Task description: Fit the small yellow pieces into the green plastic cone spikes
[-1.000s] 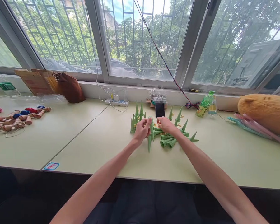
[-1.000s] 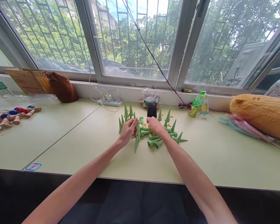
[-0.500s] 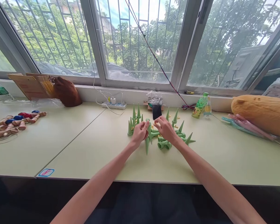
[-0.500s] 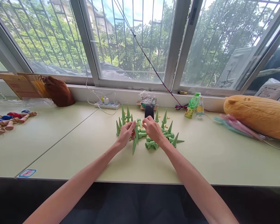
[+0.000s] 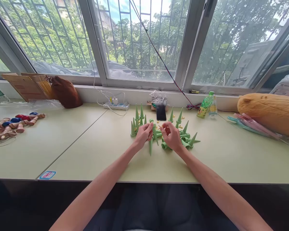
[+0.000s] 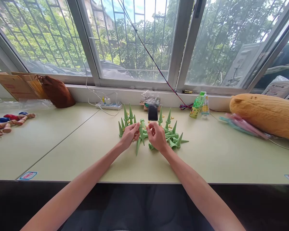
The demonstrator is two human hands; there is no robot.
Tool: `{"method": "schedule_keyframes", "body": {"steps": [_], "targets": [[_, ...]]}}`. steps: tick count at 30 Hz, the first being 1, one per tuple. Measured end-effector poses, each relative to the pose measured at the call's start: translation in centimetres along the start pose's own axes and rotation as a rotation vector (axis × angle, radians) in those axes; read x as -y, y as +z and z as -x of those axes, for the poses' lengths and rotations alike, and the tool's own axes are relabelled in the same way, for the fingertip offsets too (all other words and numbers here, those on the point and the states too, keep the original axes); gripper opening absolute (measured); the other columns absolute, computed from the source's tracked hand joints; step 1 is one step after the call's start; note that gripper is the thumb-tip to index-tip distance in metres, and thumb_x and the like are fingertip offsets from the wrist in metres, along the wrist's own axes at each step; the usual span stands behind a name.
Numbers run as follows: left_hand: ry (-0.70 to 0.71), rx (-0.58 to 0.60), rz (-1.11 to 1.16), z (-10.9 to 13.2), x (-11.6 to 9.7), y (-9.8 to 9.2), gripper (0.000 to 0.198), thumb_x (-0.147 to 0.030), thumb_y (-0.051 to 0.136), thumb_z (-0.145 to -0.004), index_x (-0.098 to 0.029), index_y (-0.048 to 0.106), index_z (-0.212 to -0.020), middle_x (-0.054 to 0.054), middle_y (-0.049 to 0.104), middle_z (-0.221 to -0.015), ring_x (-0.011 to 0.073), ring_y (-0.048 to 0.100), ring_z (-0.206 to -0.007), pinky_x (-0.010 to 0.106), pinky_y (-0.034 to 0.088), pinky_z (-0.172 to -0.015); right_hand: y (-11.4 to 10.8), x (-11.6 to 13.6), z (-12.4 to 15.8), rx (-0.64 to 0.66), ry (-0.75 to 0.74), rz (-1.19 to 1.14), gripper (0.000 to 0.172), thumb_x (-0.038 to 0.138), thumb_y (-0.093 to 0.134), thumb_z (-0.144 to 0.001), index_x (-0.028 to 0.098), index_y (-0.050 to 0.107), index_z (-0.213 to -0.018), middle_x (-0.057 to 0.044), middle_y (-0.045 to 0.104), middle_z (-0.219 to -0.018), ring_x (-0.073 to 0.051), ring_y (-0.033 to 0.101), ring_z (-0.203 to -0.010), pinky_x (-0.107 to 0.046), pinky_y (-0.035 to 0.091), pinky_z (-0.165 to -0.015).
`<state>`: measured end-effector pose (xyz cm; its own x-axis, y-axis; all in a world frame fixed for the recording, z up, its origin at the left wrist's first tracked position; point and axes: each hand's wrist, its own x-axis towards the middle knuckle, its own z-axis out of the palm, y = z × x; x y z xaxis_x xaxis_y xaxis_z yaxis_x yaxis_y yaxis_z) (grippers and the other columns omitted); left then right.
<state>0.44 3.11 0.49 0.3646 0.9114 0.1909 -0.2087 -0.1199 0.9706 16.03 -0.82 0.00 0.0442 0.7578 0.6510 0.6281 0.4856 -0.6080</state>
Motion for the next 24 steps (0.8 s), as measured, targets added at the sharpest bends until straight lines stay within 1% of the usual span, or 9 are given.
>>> {"method": "schedule_keyframes", "body": {"steps": [4, 8, 13, 17, 21, 24], "targets": [[0.005, 0.01, -0.008, 0.0, -0.07, -0.02, 0.046, -0.061, 0.061, -0.079, -0.017, 0.047, -0.071, -0.006, 0.038, -0.05, 0.0049, 0.033, -0.038, 0.02, 0.021, -0.037, -0.3, 0.37, -0.09, -0.007, -0.021, -0.057, 0.015, 0.035, 0.046, -0.092, 0.021, 0.05, -0.09, -0.001, 0.061, -0.081, -0.011, 0.056, -0.059, -0.023, 0.044, -0.056], [0.008, -0.002, -0.008, -0.11, -0.08, -0.01, 0.046, -0.06, 0.061, -0.079, -0.017, 0.048, -0.07, -0.006, 0.038, -0.051, 0.0046, 0.032, -0.038, 0.021, 0.022, -0.036, -0.49, 0.52, -0.22, 0.007, -0.014, -0.08, 0.015, 0.036, 0.047, -0.092, 0.021, 0.051, -0.091, -0.002, 0.063, -0.083, -0.011, 0.058, -0.062, -0.023, 0.045, -0.057], [0.015, 0.004, 0.003, -0.16, 0.08, 0.0, 0.046, -0.06, 0.062, -0.079, -0.017, 0.048, -0.07, -0.006, 0.038, -0.051, 0.0048, 0.034, -0.038, 0.02, 0.021, -0.036, -0.5, 0.61, -0.28, 0.057, 0.009, -0.08, 0.018, 0.038, 0.046, -0.092, 0.021, 0.052, -0.09, -0.003, 0.065, -0.082, -0.013, 0.06, -0.064, -0.023, 0.046, -0.057], [0.01, 0.005, 0.003, -0.13, 0.1, 0.02, 0.045, -0.059, 0.063, -0.079, -0.017, 0.05, -0.071, -0.006, 0.038, -0.051, 0.0049, 0.034, -0.038, 0.02, 0.021, -0.036, -0.5, 0.63, -0.3, 0.062, 0.01, -0.092, 0.019, 0.039, 0.046, -0.092, 0.021, 0.053, -0.089, -0.003, 0.065, -0.083, -0.014, 0.061, -0.067, -0.024, 0.047, -0.058], [0.001, 0.0, -0.032, -0.13, 0.17, -0.03, 0.045, -0.059, 0.063, -0.078, -0.017, 0.05, -0.071, -0.005, 0.04, -0.048, 0.0054, 0.035, -0.037, 0.02, 0.023, -0.036, -0.4, 0.58, -0.27, 0.078, 0.035, -0.097, 0.019, 0.039, 0.047, -0.091, 0.021, 0.054, -0.09, -0.004, 0.065, -0.082, -0.015, 0.063, -0.07, -0.024, 0.049, -0.061], [0.003, 0.002, -0.047, -0.11, 0.31, -0.05, 0.044, -0.059, 0.063, -0.079, -0.017, 0.051, -0.071, -0.005, 0.042, -0.049, 0.0057, 0.037, -0.038, 0.02, 0.026, -0.037, -0.35, 0.51, -0.25, 0.076, 0.023, -0.126, 0.017, 0.037, 0.048, -0.091, 0.021, 0.054, -0.089, -0.003, 0.066, -0.082, -0.014, 0.063, -0.069, -0.024, 0.048, -0.06]]}}
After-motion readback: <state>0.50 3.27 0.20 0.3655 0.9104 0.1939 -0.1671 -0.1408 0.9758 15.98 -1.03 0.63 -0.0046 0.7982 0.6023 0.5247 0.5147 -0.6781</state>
